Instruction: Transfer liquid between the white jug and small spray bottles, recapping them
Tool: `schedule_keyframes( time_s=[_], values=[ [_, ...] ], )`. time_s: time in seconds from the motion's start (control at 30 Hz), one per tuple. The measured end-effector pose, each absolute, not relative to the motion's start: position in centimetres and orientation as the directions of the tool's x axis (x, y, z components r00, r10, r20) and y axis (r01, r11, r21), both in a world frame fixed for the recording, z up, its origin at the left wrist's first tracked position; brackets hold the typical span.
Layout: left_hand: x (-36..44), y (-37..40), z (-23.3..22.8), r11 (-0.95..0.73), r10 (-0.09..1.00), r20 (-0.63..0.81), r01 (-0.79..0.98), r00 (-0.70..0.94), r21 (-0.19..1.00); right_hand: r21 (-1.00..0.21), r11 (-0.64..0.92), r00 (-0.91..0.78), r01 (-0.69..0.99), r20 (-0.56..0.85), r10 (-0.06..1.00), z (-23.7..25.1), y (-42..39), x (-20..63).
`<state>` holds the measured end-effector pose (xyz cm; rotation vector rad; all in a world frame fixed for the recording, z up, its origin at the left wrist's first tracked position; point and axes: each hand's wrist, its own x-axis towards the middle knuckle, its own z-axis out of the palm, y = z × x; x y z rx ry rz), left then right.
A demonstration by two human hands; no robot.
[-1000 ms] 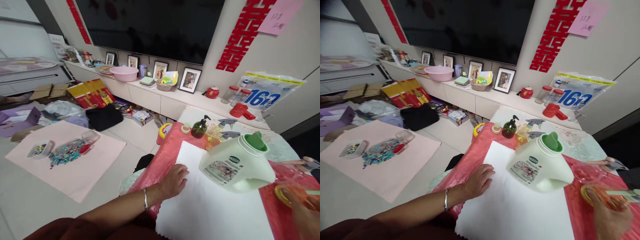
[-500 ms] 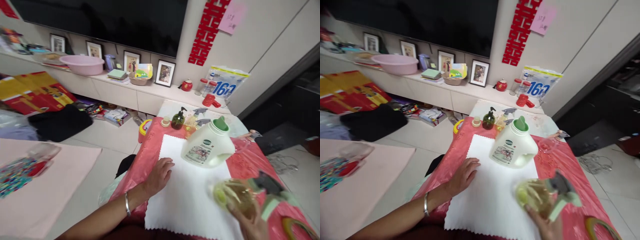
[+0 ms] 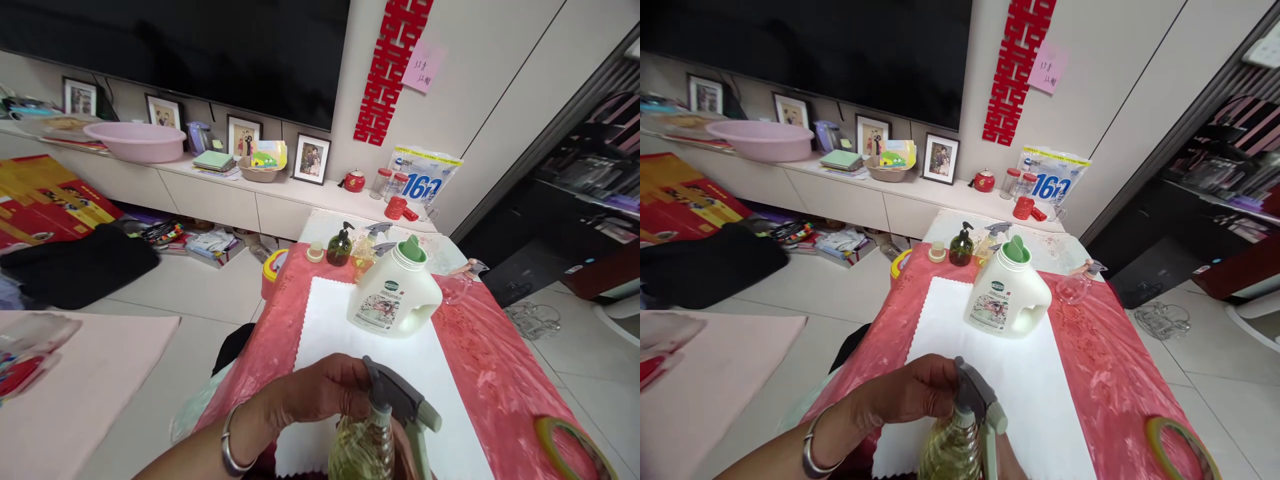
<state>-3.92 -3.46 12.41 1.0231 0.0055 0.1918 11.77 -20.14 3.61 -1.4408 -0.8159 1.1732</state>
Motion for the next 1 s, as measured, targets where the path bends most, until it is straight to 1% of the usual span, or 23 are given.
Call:
schedule_keyframes(
  time_s=[0.1, 0.17, 0.27, 0.33, 0.37, 0.43, 0.47, 0.53, 0.6, 0.63, 0.67, 0.73, 0.87, 0.93, 1.0],
  values=[
    [-3.7, -3.8, 11.7, 0.601, 0.214, 0.114, -0.223, 0.970, 0.768, -0.973, -0.209, 0.243, -0.097, -0.227, 0.943, 3.3, -18.4, 11.7],
    [-3.4, -4.3, 11.6, 0.623, 0.279, 0.068, -0.234, 0.958, 0.747, -0.973, -0.210, 0.229, -0.095, -0.226, 0.947, 3.4, -17.5, 11.7],
    [-3.0, -4.9, 11.7, 0.614, 0.389, -0.100, -0.177, 0.916, 0.769, -0.967, -0.247, 0.201, -0.063, -0.255, 0.946, 4.2, -17.2, 11.6],
    [-2.7, -5.2, 11.9, 0.615, 0.465, -0.174, -0.175, 0.868, 0.768, -0.962, -0.271, 0.217, -0.023, -0.270, 0.938, 4.9, -17.5, 11.5],
    [-2.6, -5.4, 12.1, 0.603, 0.503, -0.182, -0.192, 0.845, 0.774, -0.962, -0.273, 0.236, -0.006, -0.266, 0.934, 5.2, -17.7, 11.5],
    [-2.6, -5.5, 12.5, 0.549, 0.554, -0.141, -0.234, 0.820, 0.802, -0.968, -0.252, 0.283, 0.006, -0.239, 0.929, 5.3, -18.2, 11.7],
    [-2.7, -5.5, 12.7, 0.519, 0.553, -0.105, -0.243, 0.827, 0.820, -0.971, -0.237, 0.295, 0.011, -0.223, 0.929, 5.1, -18.4, 11.9],
    [-3.2, -5.4, 13.1, 0.481, 0.493, -0.039, -0.235, 0.869, 0.845, -0.977, -0.214, 0.313, 0.027, -0.195, 0.929, 4.4, -18.7, 12.3],
    [-3.7, -5.1, 13.4, 0.480, 0.421, -0.011, -0.212, 0.907, 0.851, -0.978, -0.204, 0.332, 0.046, -0.178, 0.926, 3.7, -18.9, 12.7],
    [-3.8, -5.0, 13.5, 0.485, 0.405, -0.017, -0.199, 0.914, 0.851, -0.979, -0.199, 0.341, 0.054, -0.169, 0.925, 3.5, -18.9, 12.8],
    [-3.9, -4.9, 13.4, 0.490, 0.407, -0.029, -0.192, 0.913, 0.850, -0.981, -0.185, 0.347, 0.062, -0.152, 0.925, 3.4, -19.0, 12.8],
    [-3.9, -4.9, 13.1, 0.499, 0.448, -0.041, -0.211, 0.893, 0.840, -0.987, -0.120, 0.345, 0.104, -0.077, 0.935, 3.5, -19.0, 12.5],
    [-3.0, -5.4, 12.2, 0.534, 0.550, -0.063, -0.292, 0.833, 0.794, -0.960, 0.079, 0.295, 0.269, 0.160, 0.942, 5.0, -18.9, 11.2],
    [-2.7, -5.8, 12.0, 0.534, 0.577, -0.084, -0.297, 0.812, 0.791, -0.935, 0.114, 0.274, 0.336, 0.213, 0.938, 5.9, -18.7, 10.8],
    [-2.6, -6.1, 12.1, 0.523, 0.576, -0.076, -0.295, 0.814, 0.800, -0.918, 0.110, 0.266, 0.382, 0.223, 0.938, 6.3, -18.6, 10.6]
  ],
)
